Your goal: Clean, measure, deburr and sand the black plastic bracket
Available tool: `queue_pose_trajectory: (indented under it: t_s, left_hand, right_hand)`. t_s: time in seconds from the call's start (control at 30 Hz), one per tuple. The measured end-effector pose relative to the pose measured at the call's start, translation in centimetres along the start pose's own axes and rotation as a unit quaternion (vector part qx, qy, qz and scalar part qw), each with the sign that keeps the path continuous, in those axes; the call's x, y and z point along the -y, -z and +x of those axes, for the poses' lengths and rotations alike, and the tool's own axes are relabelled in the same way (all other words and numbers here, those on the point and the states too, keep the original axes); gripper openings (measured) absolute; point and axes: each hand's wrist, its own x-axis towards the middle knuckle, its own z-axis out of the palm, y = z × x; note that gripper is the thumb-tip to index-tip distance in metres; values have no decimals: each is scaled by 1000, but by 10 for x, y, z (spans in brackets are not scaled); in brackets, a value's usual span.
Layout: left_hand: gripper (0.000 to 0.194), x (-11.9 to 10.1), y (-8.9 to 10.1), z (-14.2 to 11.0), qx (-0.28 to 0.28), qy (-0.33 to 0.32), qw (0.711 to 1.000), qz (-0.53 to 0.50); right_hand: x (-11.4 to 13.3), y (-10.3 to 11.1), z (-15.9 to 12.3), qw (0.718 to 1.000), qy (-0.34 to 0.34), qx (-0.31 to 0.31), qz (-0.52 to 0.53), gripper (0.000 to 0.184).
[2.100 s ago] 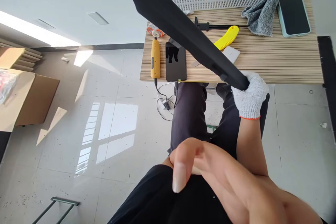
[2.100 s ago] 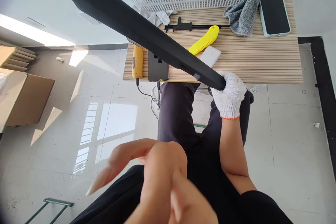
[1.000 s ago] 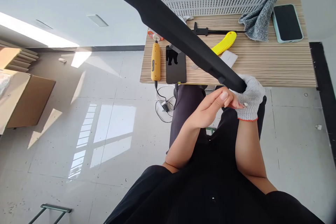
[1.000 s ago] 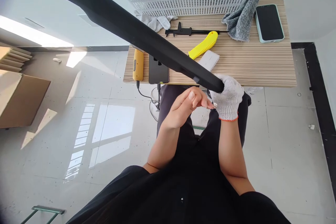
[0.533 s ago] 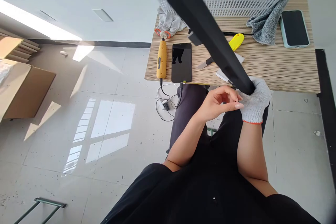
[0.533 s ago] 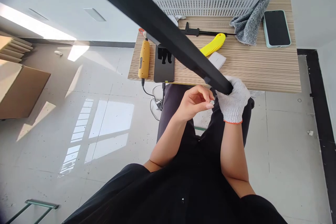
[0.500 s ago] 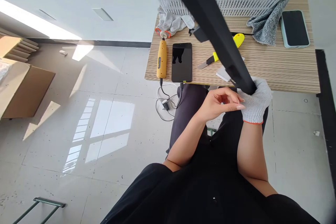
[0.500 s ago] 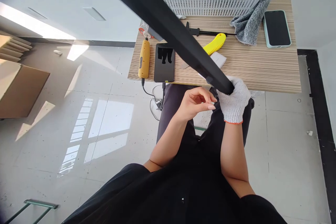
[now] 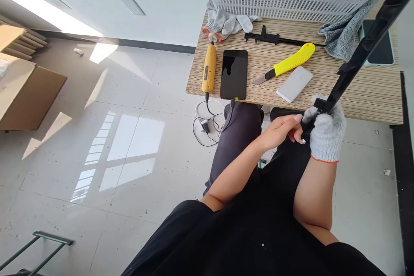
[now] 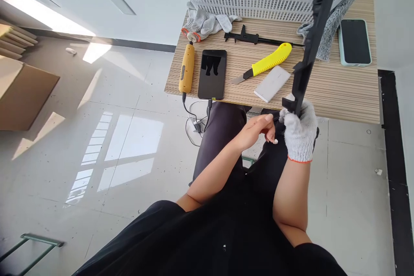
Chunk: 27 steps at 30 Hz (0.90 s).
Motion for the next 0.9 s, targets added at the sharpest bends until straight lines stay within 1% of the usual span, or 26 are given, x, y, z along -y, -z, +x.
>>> queue_pose_trajectory:
  t_s: [0.03, 0.1, 0.2, 0.23, 0.3, 0.37, 0.43, 0.5, 0.53, 0.57, 0.63, 0.7, 0.73, 0.8, 0.87, 0.9]
  left_hand:
    - [67, 3, -1, 0, 13, 2, 1000, -2]
    - [68, 8, -2, 0, 27, -1, 1000, -4]
    - [71, 11, -4, 0, 15, -22, 1000, 6]
    - [72, 10, -4, 1, 7, -27, 1000, 8]
    - [72, 9, -5, 1, -8, -36, 999, 6]
    - [69, 6, -5, 0, -16, -43, 999, -4]
    - [65, 3, -4, -2, -32, -57, 998, -19]
    - [60, 1, -3, -3, -62, -84, 994, -33]
    - [58, 1, -1, -4, -81, -103, 991, -40]
    - [57, 1, 0, -4, -100, -123, 986, -47]
    - [56, 1, 3, -5, -129, -156, 978, -51]
    - [58, 1, 5, -5, -152, -184, 970, -37]
    - [59, 2, 4, -5, -163, -197, 966, -23]
    - [61, 4, 3, -6, -189, -228, 955, 12]
    - [59, 5, 1, -7, -208, -268, 939, 54]
    - [58, 6, 1, -7, -211, -288, 931, 80]
  right_hand:
    - [3, -1, -3, 1000, -4, 15, 26, 58]
    - [11, -2, -8, 998, -12, 24, 57, 52]
    - [21, -1, -14, 998, -30, 21, 44, 27]
    - [23, -1, -15, 998, -34, 28, 43, 23]
    - [28, -3, -17, 998, -31, 34, 46, 25]
    - [32, -9, -18, 998, -22, 12, 66, 24]
    - [35, -19, -20, 993, -22, -36, 109, 23]
    - [38, -31, -22, 985, -27, -67, 158, 23]
    - [39, -36, -23, 982, -30, -67, 176, 22]
    - [41, -41, -24, 980, -34, -55, 189, 22]
    - [46, -45, -26, 978, -39, -4, 203, 30]
    - [52, -45, -28, 975, -52, 46, 209, 39]
    - [55, -44, -30, 974, -67, 63, 208, 40]
    - [58, -41, -34, 969, -117, 72, 205, 38]
    - [58, -39, -39, 960, -170, 56, 213, 31]
    - [56, -40, -41, 957, -184, 47, 219, 25]
